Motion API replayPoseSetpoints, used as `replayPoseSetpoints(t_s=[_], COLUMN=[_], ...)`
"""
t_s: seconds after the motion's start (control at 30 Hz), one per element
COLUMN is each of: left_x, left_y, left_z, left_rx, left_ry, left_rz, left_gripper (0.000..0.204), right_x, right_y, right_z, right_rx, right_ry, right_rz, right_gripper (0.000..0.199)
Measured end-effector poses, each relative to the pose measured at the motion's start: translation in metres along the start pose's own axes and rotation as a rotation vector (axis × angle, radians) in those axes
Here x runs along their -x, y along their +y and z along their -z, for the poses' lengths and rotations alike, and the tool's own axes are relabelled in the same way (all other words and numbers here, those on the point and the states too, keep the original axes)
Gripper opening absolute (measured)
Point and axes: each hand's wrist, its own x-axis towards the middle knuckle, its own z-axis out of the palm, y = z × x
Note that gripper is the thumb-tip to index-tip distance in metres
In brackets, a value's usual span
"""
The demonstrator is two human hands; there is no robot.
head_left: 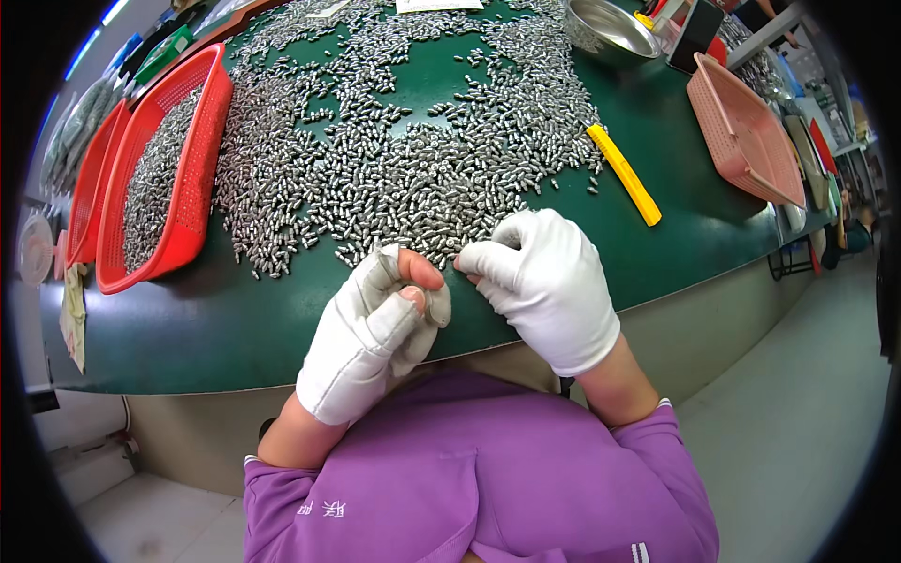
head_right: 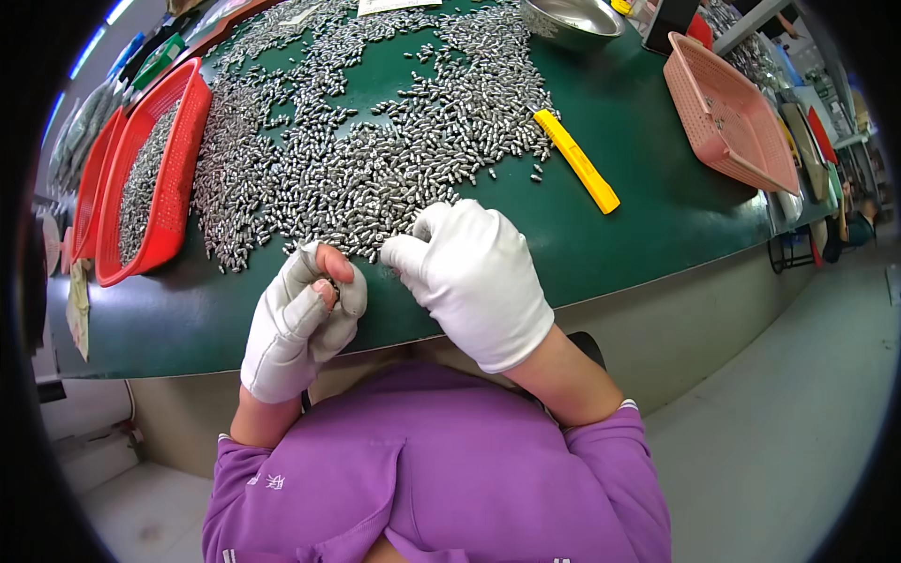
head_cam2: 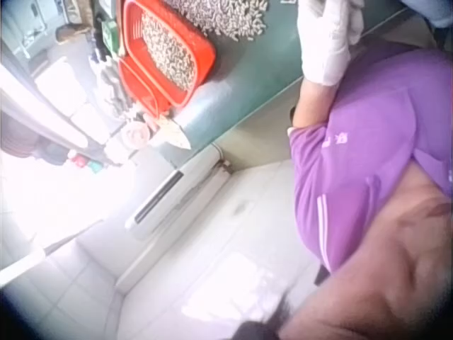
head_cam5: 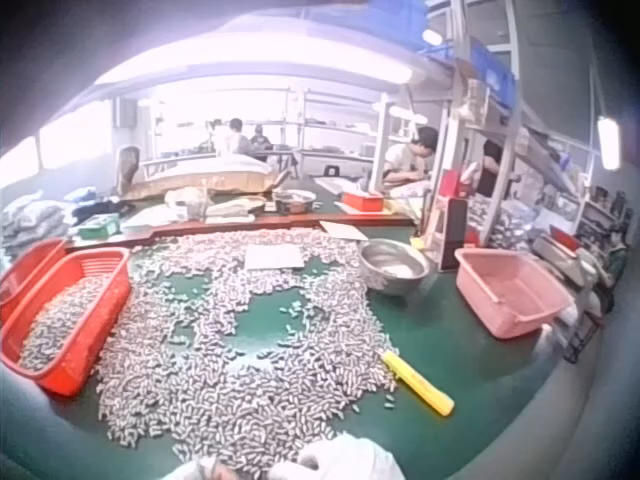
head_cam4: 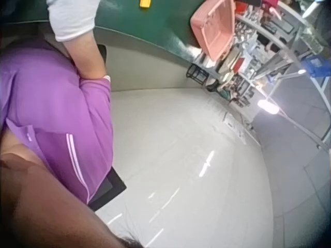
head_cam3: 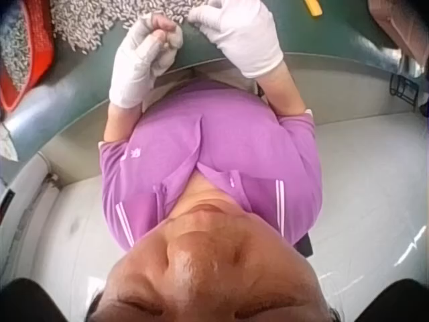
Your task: Manually sorting and inspecting small metal components on a workbench.
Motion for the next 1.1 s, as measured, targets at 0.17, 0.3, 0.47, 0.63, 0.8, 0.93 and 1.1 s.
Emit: replayPoseSetpoints(t_s=[0.17,0.3,0.47,0.63,0.8,0.93,1.1], left_x=[0.0,0.001,0.0,0.0,0.0,0.001,0.0], left_y=[0.002,0.001,0.0,-0.001,0.0,0.0,0.0], left_z=[0.001,0.0,0.002,0.0,0.001,0.001,0.001], left_rx=[0.025,0.023,0.022,0.005,0.014,0.022,0.04], left_ry=[-0.023,0.0,-0.017,0.009,-0.001,-0.015,-0.03], left_rz=[0.028,0.018,-0.004,-0.004,-0.008,-0.012,-0.013], left_gripper=[0.018,0.019,0.018,0.017,0.017,0.018,0.018], right_x=[0.003,0.0,-0.005,-0.004,0.003,0.009,0.009], right_y=[0.0,-0.004,-0.011,-0.011,0.008,0.019,0.034], right_z=[-0.001,0.0,-0.003,-0.007,0.0,0.022,0.028], right_rx=[-0.049,-0.05,0.036,0.056,0.068,0.059,0.244], right_ry=[0.052,0.043,0.036,0.031,0.214,0.348,0.465], right_rz=[-0.041,-0.034,-0.047,-0.091,-0.133,-0.326,-0.451], right_gripper=[0.016,0.021,0.016,0.015,0.011,0.009,0.066])
